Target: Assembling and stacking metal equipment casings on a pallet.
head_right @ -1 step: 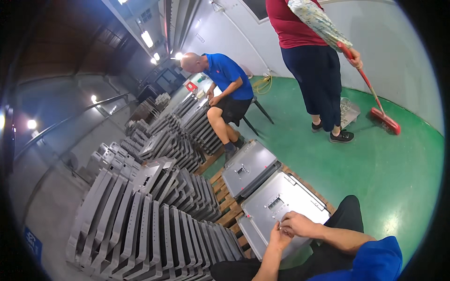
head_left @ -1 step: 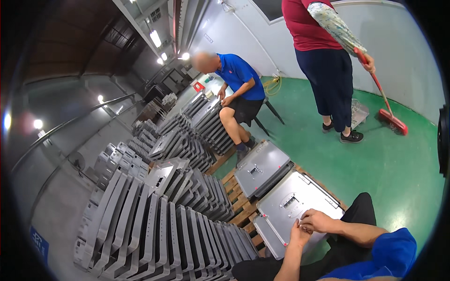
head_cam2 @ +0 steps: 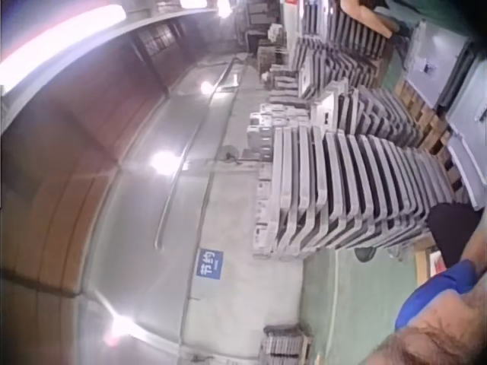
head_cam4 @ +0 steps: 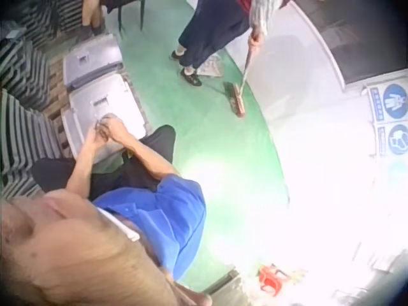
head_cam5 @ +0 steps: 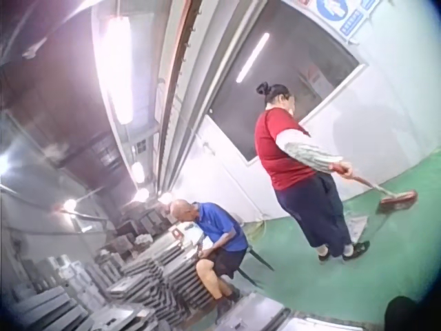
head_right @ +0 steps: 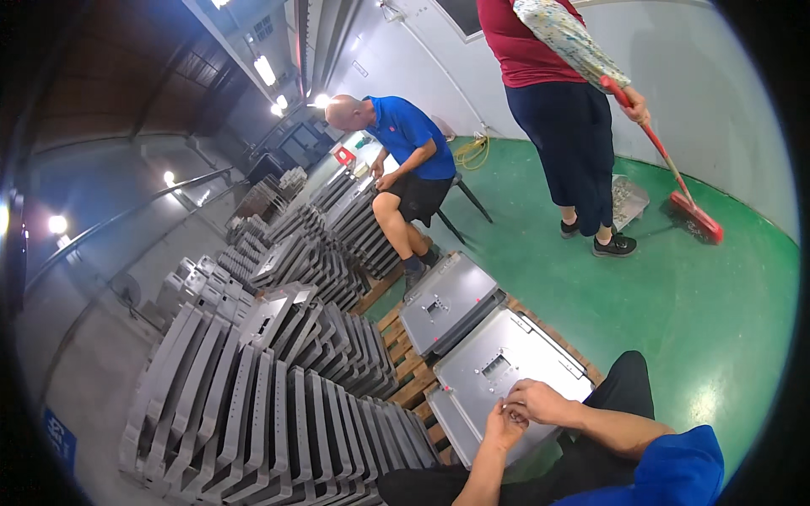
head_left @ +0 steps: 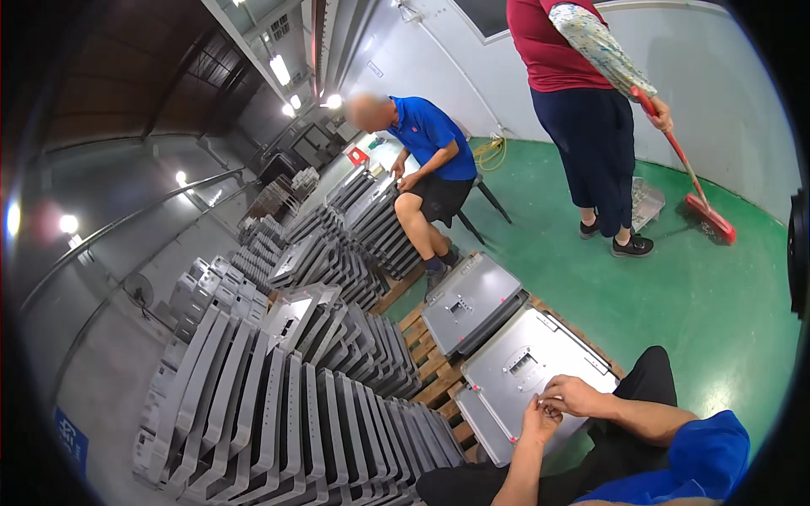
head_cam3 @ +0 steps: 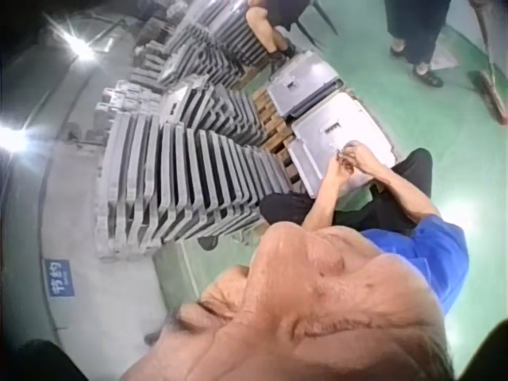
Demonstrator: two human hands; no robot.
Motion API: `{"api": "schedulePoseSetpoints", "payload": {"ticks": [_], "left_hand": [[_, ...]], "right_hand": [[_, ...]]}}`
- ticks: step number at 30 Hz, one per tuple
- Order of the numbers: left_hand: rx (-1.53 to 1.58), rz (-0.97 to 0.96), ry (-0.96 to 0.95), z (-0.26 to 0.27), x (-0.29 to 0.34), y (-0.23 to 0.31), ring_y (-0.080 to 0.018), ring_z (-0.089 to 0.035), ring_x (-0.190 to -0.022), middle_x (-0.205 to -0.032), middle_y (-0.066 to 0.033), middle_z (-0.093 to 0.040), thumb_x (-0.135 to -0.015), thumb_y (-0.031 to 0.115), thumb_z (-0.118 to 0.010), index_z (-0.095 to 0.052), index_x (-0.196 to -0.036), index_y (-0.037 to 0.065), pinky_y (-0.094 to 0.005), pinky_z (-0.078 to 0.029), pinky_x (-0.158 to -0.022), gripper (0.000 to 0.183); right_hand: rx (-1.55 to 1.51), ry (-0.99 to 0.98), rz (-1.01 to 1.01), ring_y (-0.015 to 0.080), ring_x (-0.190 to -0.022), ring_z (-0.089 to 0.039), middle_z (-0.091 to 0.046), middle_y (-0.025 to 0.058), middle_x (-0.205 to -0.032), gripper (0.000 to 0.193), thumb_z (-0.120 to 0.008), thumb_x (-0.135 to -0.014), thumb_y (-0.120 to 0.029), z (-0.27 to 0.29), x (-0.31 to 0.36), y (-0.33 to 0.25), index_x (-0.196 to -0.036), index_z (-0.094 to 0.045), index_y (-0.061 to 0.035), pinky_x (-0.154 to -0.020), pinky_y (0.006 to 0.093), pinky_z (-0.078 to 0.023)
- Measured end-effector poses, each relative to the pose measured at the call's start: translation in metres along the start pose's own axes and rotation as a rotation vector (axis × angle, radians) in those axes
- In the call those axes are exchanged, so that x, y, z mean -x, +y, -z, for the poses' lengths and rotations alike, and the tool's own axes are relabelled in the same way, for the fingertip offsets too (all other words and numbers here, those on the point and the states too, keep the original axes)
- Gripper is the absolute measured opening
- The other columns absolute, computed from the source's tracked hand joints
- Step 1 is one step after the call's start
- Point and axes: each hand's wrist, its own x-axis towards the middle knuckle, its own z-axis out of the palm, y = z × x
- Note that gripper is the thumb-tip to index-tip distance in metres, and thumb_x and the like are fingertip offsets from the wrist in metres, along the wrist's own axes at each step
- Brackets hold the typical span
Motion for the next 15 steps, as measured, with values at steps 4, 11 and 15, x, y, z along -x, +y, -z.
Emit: {"api": "schedulePoseSetpoints", "payload": {"ticks": [4, 11, 15], "left_hand": [[-0.140, 0.014, -0.062, 0.001, 0.014, -0.006, -0.0118, -0.037, -0.056, -0.066, 0.0014, -0.039, -0.100, 0.040, -0.043, -0.051, -0.083, 0.010, -0.0257, -0.030, -0.050, 0.036], [-0.173, 0.011, -0.029, 0.003, 0.019, -0.008, -0.0117, -0.037, -0.055, -0.063, 0.0021, -0.038, -0.097, 0.034, -0.050, -0.051, -0.083, 0.010, -0.0253, -0.029, -0.050, 0.028], [-0.250, -0.033, 0.125, -0.011, 0.018, -0.020, -0.0123, -0.033, -0.047, -0.058, 0.0024, -0.035, -0.097, 0.037, -0.049, -0.045, -0.072, 0.015, -0.0264, -0.027, -0.045, 0.033]], "right_hand": [[-0.123, 0.060, -0.118, 0.0293, -0.077, -0.064, -0.065, 0.0137, -0.087, 0.019, -0.067, -0.081, -0.011, 0.023, 0.000, -0.013, -0.098, -0.071, -0.0042, -0.070, 0.0371, -0.053], [-0.230, 0.170, -0.204, 0.0249, -0.075, -0.066, -0.068, 0.0141, -0.085, 0.018, -0.065, -0.083, -0.007, 0.012, -0.002, 0.009, -0.100, -0.069, -0.0028, -0.069, 0.0327, -0.052], [-0.410, 0.177, -0.408, 0.0152, -0.071, -0.062, -0.068, 0.0086, -0.081, 0.018, -0.060, -0.087, -0.009, 0.004, 0.007, 0.045, -0.102, -0.069, -0.0027, -0.069, 0.0302, -0.050]]}}
